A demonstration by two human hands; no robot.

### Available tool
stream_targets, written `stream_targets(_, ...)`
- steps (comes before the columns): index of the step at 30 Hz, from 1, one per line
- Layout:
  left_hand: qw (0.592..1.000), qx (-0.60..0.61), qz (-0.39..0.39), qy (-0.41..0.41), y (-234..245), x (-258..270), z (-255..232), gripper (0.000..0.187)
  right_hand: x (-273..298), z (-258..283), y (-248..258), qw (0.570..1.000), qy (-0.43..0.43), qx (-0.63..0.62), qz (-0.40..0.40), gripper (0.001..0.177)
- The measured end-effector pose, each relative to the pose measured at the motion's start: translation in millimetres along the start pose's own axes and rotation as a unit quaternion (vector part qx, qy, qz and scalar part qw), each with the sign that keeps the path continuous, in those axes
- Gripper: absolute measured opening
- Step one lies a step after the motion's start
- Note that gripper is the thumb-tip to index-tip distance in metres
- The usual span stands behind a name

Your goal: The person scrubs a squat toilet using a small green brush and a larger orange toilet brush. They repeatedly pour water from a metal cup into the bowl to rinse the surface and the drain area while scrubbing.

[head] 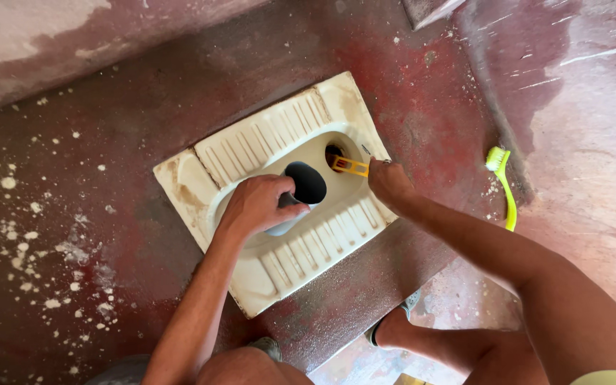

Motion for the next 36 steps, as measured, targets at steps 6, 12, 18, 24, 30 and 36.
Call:
stream_targets(6,0.999,0.014,0.026,0.023,-4.7,-1.4,2.6,0.037,-43.7,-19.9,-19.8,0.966,-0.095,-0.176,0.164,0.037)
stream_targets(12,1.0,0.001,-0.002,0.006,10.9,2.9,6.7,0.038,-87.8,-82.5,-58.2,0.781,-0.213,-0.469,0.355,0.059)
stream_targets(18,1.0,0.016,-0.018,-0.003,16.2,3.4,4.7,0.038,-50.9,-68.8,-82.6,0.667,-0.294,-0.607,0.316,0.059)
stream_targets(24,0.999,0.03,-0.02,0.009,15.6,14.3,13.8,0.036,-49.7,-31.2,-14.7,0.994,-0.098,-0.03,-0.023,0.016)
stream_targets(30,0.999,0.038,-0.009,0.014,9.3,9.6,14.9,0.036,-49.9,-40.8,-65.8,0.97,-0.173,-0.148,0.084,0.023)
stream_targets(36,0.999,0.021,0.009,0.026,10.3,5.4,14.8,0.038,-37.1,-39.5,-136.5,0.639,-0.346,-0.614,0.308,0.037)
Point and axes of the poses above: each hand's wrist, its own x-axis away from the middle knuckle, its own y-axis out of the back of the hand, z = x × y, the point moved 6 cm from there along -x, towards the middle knuckle, and after that the axes turned 6 degrees about -x, right-handed, at the moved point
